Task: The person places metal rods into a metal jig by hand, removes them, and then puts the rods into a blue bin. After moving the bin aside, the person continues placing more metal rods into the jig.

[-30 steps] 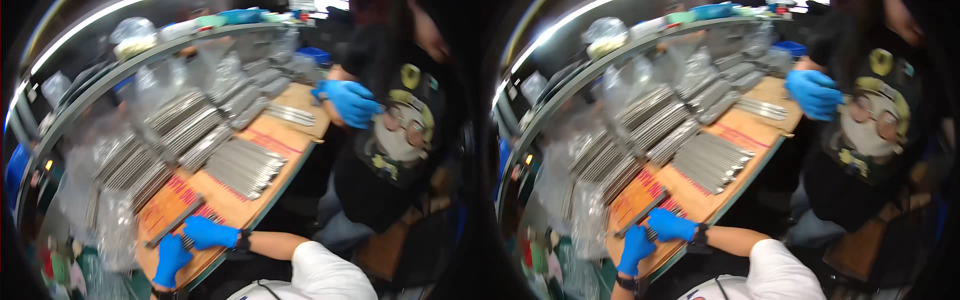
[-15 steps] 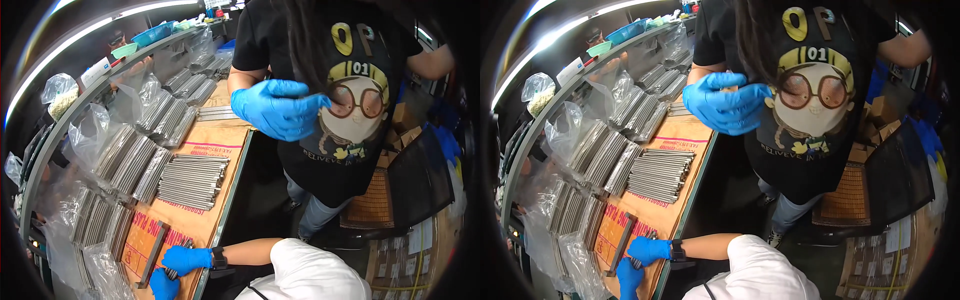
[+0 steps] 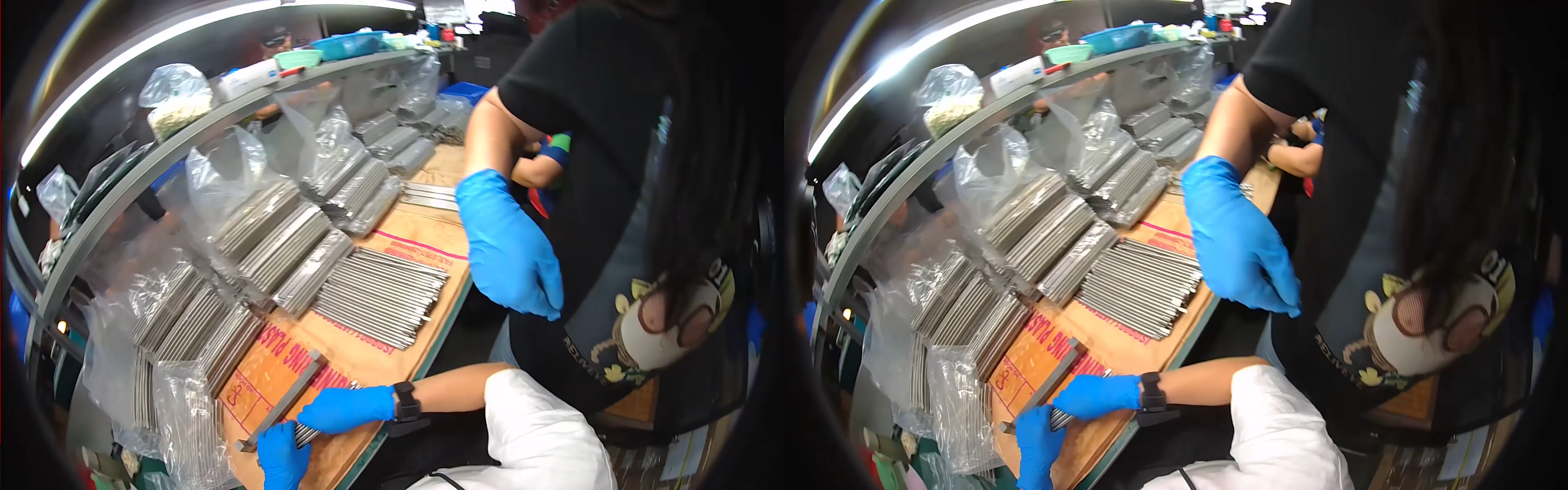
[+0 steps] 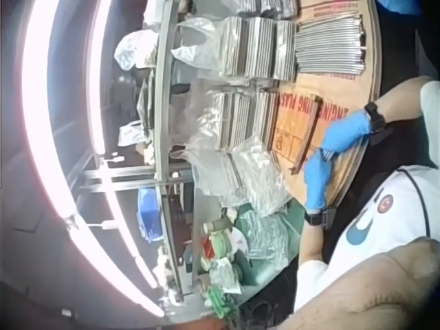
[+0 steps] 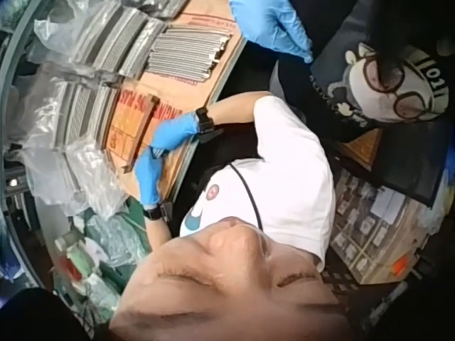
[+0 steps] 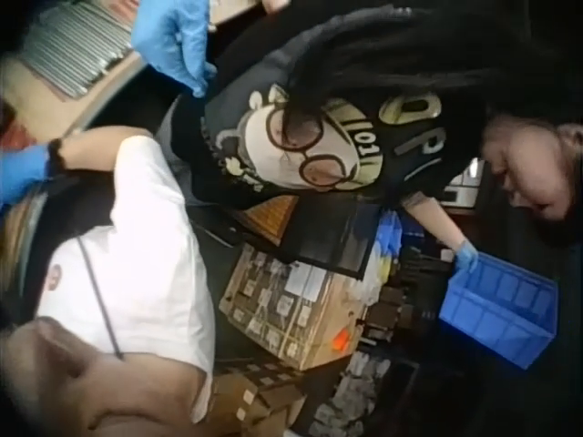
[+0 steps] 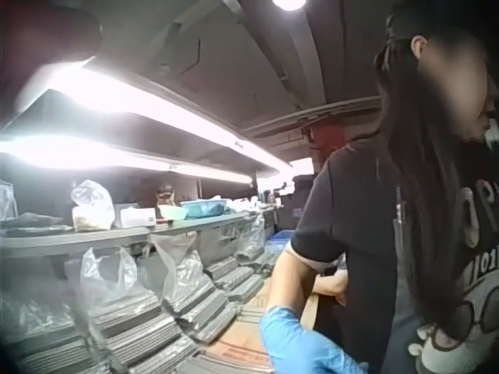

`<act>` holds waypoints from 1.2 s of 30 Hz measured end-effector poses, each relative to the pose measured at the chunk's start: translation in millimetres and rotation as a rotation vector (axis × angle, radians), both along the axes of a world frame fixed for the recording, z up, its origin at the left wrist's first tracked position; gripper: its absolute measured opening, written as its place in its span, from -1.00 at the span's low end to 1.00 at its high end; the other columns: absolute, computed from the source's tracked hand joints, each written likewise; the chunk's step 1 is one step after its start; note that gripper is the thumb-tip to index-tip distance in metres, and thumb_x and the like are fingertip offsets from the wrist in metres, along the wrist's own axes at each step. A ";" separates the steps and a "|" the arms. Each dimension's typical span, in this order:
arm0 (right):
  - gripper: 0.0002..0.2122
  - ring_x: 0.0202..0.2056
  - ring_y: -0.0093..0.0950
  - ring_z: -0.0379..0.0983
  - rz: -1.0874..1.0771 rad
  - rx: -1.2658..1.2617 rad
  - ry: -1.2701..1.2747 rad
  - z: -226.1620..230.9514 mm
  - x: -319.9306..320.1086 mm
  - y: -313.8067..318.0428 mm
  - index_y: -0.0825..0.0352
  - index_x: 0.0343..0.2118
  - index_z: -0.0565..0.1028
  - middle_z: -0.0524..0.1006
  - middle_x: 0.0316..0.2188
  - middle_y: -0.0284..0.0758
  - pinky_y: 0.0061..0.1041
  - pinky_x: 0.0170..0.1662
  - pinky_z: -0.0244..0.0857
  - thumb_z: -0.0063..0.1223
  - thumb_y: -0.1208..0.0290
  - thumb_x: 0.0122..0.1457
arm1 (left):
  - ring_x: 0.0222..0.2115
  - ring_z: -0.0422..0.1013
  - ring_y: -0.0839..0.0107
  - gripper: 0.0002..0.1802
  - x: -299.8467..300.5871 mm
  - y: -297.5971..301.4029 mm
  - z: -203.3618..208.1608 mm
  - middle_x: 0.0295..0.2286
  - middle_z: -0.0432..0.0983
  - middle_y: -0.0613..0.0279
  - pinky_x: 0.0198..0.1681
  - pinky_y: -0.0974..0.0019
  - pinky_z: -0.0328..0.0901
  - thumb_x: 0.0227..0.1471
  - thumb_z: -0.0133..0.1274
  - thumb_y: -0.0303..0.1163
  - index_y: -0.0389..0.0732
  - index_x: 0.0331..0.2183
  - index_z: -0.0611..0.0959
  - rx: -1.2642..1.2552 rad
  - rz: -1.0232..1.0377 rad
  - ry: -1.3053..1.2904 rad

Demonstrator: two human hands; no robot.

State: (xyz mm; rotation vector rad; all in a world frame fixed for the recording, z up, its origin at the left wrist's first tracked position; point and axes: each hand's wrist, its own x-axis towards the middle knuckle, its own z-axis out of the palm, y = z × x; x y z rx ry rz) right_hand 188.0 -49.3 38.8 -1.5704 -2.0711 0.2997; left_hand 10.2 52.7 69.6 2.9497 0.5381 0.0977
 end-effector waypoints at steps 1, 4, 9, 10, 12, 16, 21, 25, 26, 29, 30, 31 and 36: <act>-0.82 -0.46 -0.17 0.53 0.031 0.004 -0.022 5.2 7.8 -1.4 0.26 -0.36 0.52 0.55 -0.54 -0.20 -0.22 -0.45 0.38 0.13 0.33 -0.04 | -0.25 0.46 0.01 -0.60 -1.5 -0.7 6.9 -0.26 0.52 -0.08 -0.21 0.04 0.33 -0.25 0.27 -0.34 -0.23 -0.27 0.58 0.004 0.031 -0.022; -0.84 -0.46 -0.13 0.50 -0.408 -0.226 0.296 10.5 50.7 -10.8 0.25 -0.30 0.44 0.52 -0.49 -0.13 -0.22 -0.44 0.37 0.07 0.40 0.02 | -0.06 0.36 0.06 -0.53 3.1 1.8 28.6 -0.05 0.39 -0.06 -0.09 0.02 0.30 -0.18 0.22 -0.44 -0.24 -0.13 0.54 0.203 -0.028 -0.489; -0.88 -0.49 -0.12 0.48 -0.873 0.186 -0.154 6.6 155.8 -38.4 0.23 -0.40 0.42 0.51 -0.52 -0.16 -0.22 -0.45 0.37 0.06 0.38 0.00 | 0.07 0.25 0.13 -0.49 -24.2 32.6 -6.0 0.07 0.25 0.01 -0.03 0.08 0.31 -0.09 0.13 -0.56 -0.24 -0.02 0.48 -0.132 0.130 -0.590; -0.87 -0.48 -0.11 0.49 -0.941 0.190 -0.191 6.9 175.0 -44.5 0.25 -0.40 0.42 0.51 -0.51 -0.15 -0.20 -0.43 0.37 0.06 0.38 -0.02 | 0.07 0.25 0.16 -0.52 -29.3 39.0 -16.6 0.07 0.25 0.03 -0.04 0.11 0.32 -0.07 0.11 -0.58 -0.23 -0.03 0.48 -0.271 0.176 -0.643; -0.85 -0.46 -0.10 0.49 -1.073 0.174 -0.243 -2.8 217.2 -64.0 0.26 -0.39 0.42 0.52 -0.49 -0.14 -0.15 -0.40 0.37 0.07 0.39 -0.04 | 0.08 0.25 0.21 -0.56 -25.1 47.2 -29.4 0.06 0.27 0.07 -0.05 0.18 0.34 -0.04 0.06 -0.62 -0.23 -0.05 0.49 -0.559 0.254 -0.721; -0.85 -0.41 -0.09 0.50 -1.197 0.071 -0.299 0.0 257.0 -95.2 0.26 -0.38 0.42 0.54 -0.45 -0.13 -0.11 -0.32 0.36 0.06 0.41 -0.05 | 0.09 0.24 0.25 -0.59 -21.4 48.1 -32.1 0.07 0.27 0.10 -0.10 0.27 0.36 -0.01 0.03 -0.63 -0.22 -0.06 0.49 -0.665 0.317 -0.716; -0.71 -0.23 -0.13 0.48 -1.189 -0.114 -0.283 -1.4 273.8 -107.2 0.25 -0.20 0.46 0.52 -0.29 -0.09 -0.17 -0.23 0.36 0.08 0.21 0.05 | 0.08 0.25 0.25 -0.63 -24.4 49.8 -29.8 0.06 0.29 0.12 -0.12 0.28 0.37 0.00 0.03 -0.62 -0.23 -0.09 0.51 -0.710 0.385 -0.725; -0.67 -0.15 -0.12 0.44 -1.046 -0.074 -0.235 -8.2 282.8 -103.8 0.20 -0.11 0.46 0.48 -0.16 -0.11 -0.17 -0.18 0.35 0.03 0.13 0.12 | 0.09 0.24 0.24 -0.63 -27.3 46.0 -29.8 0.04 0.31 0.11 -0.10 0.28 0.35 0.00 0.03 -0.61 -0.23 -0.09 0.51 -0.699 0.396 -0.726; -0.64 -0.11 -0.11 0.42 -0.991 -0.060 -0.208 -10.7 284.3 -102.1 0.17 -0.06 0.45 0.47 -0.11 -0.12 -0.16 -0.15 0.35 0.01 0.10 0.14 | 0.09 0.24 0.22 -0.64 -28.3 46.3 -31.9 0.04 0.32 0.10 -0.08 0.26 0.33 0.00 0.04 -0.60 -0.24 -0.10 0.51 -0.651 0.382 -0.714; -0.61 -0.05 -0.08 0.38 -0.971 -0.071 -0.337 -16.7 285.7 -92.4 0.10 0.03 0.41 0.42 -0.01 -0.14 -0.11 -0.08 0.32 -0.07 0.06 0.19 | 0.09 0.24 0.19 -0.65 -29.6 49.5 -37.5 0.03 0.34 0.08 -0.04 0.22 0.30 -0.01 0.05 -0.58 -0.25 -0.11 0.52 -0.550 0.356 -0.695; -0.59 -0.02 -0.06 0.36 -0.961 -0.074 -0.402 -18.0 286.0 -90.6 0.06 0.08 0.38 0.39 0.05 -0.15 -0.08 -0.05 0.31 -0.11 0.04 0.22 | 0.07 0.25 0.16 -0.65 -29.4 50.5 -42.2 0.02 0.34 0.07 -0.03 0.20 0.28 -0.02 0.06 -0.57 -0.26 -0.12 0.52 -0.476 0.336 -0.676; -0.59 -0.02 -0.06 0.36 -0.961 -0.075 -0.401 -18.7 286.4 -89.6 0.06 0.08 0.38 0.39 0.05 -0.15 -0.08 -0.05 0.31 -0.11 0.04 0.22 | 0.05 0.26 0.13 -0.65 -29.2 51.1 -46.4 0.01 0.35 0.05 -0.01 0.17 0.27 -0.03 0.08 -0.56 -0.27 -0.12 0.52 -0.402 0.315 -0.656; -0.50 0.11 -0.02 0.23 -0.992 -0.208 -0.257 -18.3 286.2 -94.3 -0.03 0.21 0.24 0.25 0.19 -0.12 -0.04 0.12 0.16 -0.20 -0.06 0.24 | -0.02 0.29 0.05 -0.61 -26.1 47.4 -42.8 0.00 0.37 0.02 0.02 0.10 0.21 -0.11 0.14 -0.52 -0.28 -0.15 0.53 -0.296 0.259 -0.553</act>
